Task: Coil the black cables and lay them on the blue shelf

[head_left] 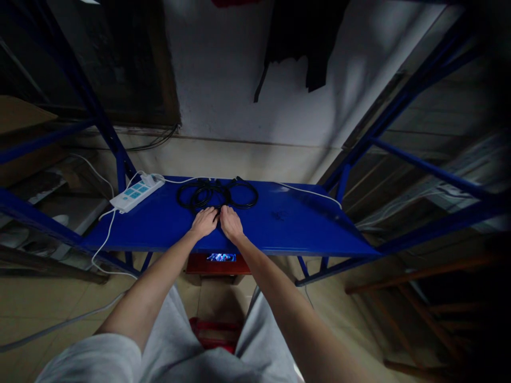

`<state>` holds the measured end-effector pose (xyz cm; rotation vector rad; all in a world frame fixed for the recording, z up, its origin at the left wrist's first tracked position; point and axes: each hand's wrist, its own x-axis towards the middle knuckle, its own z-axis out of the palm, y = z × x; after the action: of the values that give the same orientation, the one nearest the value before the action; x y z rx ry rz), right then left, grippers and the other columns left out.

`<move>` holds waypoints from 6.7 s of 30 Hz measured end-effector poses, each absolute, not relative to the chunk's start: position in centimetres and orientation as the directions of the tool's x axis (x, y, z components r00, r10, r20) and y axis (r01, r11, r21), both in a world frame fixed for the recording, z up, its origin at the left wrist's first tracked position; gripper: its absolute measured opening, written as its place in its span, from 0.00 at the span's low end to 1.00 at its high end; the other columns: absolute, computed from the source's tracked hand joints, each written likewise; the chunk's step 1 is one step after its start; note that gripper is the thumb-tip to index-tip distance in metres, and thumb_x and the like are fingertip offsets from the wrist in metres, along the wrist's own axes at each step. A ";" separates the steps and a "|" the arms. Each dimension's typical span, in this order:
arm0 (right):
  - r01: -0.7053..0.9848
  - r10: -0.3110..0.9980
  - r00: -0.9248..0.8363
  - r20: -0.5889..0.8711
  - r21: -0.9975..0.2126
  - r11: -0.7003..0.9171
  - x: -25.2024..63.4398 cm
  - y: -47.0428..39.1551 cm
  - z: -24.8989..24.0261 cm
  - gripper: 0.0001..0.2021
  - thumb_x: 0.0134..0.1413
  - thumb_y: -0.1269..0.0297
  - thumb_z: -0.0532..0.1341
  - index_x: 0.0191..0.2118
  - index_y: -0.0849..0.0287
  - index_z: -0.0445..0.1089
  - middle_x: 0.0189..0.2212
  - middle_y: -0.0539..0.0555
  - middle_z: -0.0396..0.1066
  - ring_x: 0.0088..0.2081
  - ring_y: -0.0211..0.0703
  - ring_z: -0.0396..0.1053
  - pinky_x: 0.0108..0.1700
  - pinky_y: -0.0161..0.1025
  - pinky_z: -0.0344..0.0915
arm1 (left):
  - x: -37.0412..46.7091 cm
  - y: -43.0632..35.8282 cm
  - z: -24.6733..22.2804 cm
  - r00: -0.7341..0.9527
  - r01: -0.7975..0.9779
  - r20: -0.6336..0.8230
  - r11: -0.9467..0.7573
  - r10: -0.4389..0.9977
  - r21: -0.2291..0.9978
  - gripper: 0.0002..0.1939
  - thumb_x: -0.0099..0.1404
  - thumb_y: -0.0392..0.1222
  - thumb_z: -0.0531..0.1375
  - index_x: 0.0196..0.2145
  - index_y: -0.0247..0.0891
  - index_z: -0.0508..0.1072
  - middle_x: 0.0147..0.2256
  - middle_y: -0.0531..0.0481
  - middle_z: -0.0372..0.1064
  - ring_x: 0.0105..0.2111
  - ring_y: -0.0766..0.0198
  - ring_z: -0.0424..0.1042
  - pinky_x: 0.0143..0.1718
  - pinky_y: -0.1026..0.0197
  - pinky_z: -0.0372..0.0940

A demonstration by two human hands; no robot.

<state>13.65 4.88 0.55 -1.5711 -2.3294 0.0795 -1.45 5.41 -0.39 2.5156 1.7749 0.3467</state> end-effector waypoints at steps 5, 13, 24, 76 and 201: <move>0.892 0.907 -0.327 0.265 -0.228 0.389 13.6 5.0 0.4 0.10 0.71 0.68 0.47 0.48 0.59 0.63 0.46 0.59 0.71 0.47 0.49 0.65 0.48 0.42 0.61 | -1.5 5.4 -0.7 0.316 0.929 0.174 -0.341 0.933 0.142 0.19 0.76 0.43 0.47 0.54 0.35 0.72 0.54 0.39 0.72 0.56 0.52 0.69 0.59 0.49 0.62; 0.918 0.919 -0.298 0.257 -0.188 0.350 13.9 4.8 0.1 0.06 0.68 0.68 0.53 0.45 0.60 0.65 0.43 0.59 0.71 0.46 0.51 0.65 0.48 0.44 0.60 | -1.3 5.0 -0.6 0.320 0.933 0.164 -0.341 0.933 0.117 0.20 0.76 0.44 0.46 0.54 0.36 0.72 0.55 0.38 0.70 0.58 0.52 0.67 0.60 0.48 0.60; 0.919 0.921 -0.302 0.245 -0.182 0.349 14.1 4.5 0.1 0.08 0.67 0.66 0.54 0.46 0.60 0.68 0.44 0.60 0.73 0.47 0.51 0.66 0.49 0.44 0.60 | -1.2 4.4 -0.4 0.314 0.939 0.166 -0.332 0.935 0.093 0.19 0.76 0.43 0.47 0.54 0.39 0.72 0.56 0.39 0.69 0.58 0.52 0.66 0.60 0.48 0.60; 0.879 0.883 -0.345 0.319 -0.220 0.423 13.7 4.9 -0.7 0.10 0.72 0.69 0.46 0.46 0.60 0.64 0.45 0.60 0.69 0.45 0.49 0.65 0.46 0.41 0.62 | -1.2 4.3 -0.2 0.303 0.936 0.212 -0.332 0.929 0.116 0.18 0.76 0.44 0.47 0.49 0.35 0.74 0.50 0.38 0.72 0.54 0.51 0.68 0.56 0.49 0.61; 0.968 0.947 0.230 0.222 -0.155 -0.199 42.1 3.8 -1.4 0.31 0.71 0.54 0.39 0.74 0.56 0.47 0.73 0.55 0.48 0.74 0.52 0.41 0.72 0.56 0.45 | -20.1 1.8 -1.0 -0.214 0.968 0.346 0.150 0.914 0.203 0.34 0.75 0.50 0.44 0.73 0.29 0.50 0.71 0.31 0.47 0.70 0.42 0.50 0.68 0.39 0.51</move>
<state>42.08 3.84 -1.39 -2.2453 -1.7975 -0.1124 -20.11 1.83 -0.98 2.0499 2.4843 0.6328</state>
